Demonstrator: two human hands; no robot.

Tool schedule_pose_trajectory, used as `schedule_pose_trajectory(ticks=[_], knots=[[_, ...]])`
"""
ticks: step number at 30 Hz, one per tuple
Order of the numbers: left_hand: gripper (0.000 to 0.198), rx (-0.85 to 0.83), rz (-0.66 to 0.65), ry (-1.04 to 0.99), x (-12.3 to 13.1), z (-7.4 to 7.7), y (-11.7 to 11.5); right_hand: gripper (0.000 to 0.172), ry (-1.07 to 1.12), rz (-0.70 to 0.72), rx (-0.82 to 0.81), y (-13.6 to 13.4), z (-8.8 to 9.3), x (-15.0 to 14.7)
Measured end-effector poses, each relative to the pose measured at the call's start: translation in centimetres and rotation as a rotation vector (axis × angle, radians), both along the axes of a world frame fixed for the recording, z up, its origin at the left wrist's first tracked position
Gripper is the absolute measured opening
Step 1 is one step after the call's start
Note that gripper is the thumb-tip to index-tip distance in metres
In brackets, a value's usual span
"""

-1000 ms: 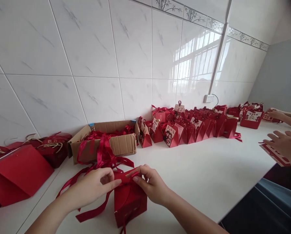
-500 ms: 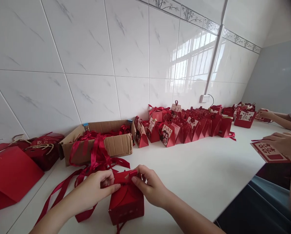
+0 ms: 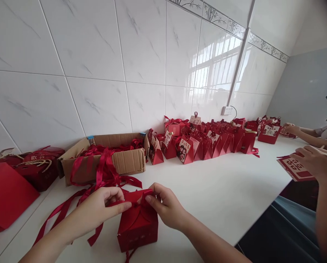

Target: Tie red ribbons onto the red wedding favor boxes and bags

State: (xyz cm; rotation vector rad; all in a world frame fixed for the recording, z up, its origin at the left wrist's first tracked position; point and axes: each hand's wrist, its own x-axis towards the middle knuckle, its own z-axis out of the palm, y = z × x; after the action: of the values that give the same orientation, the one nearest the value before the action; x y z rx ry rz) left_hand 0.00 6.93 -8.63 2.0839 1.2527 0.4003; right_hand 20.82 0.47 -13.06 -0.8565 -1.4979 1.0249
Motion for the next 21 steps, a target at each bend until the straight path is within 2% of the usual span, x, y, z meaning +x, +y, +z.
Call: schedule_pose_trajectory(ticks=[5, 9, 14, 21], knots=[[0.032, 0.043, 0.036, 0.022, 0.33, 0.35, -0.23, 0.021, -0.019, -0.031, 0.009, 0.01, -0.01, 0.04], [0.034, 0.049, 0.055, 0.073, 0.45, 0.19, -0.31, 0.019, -0.019, 0.002, 0.022, -0.1, 0.12, 0.11], [0.035, 0.036, 0.039, 0.055, 0.22, -0.33, -0.07, 0.019, 0.001, 0.025, -0.002, -0.06, 0.05, 0.14], [0.036, 0.058, 0.032, 0.086, -0.09, -0.19, -0.07, 0.016, -0.06, 0.014, 0.042, -0.18, 0.28, 0.36]])
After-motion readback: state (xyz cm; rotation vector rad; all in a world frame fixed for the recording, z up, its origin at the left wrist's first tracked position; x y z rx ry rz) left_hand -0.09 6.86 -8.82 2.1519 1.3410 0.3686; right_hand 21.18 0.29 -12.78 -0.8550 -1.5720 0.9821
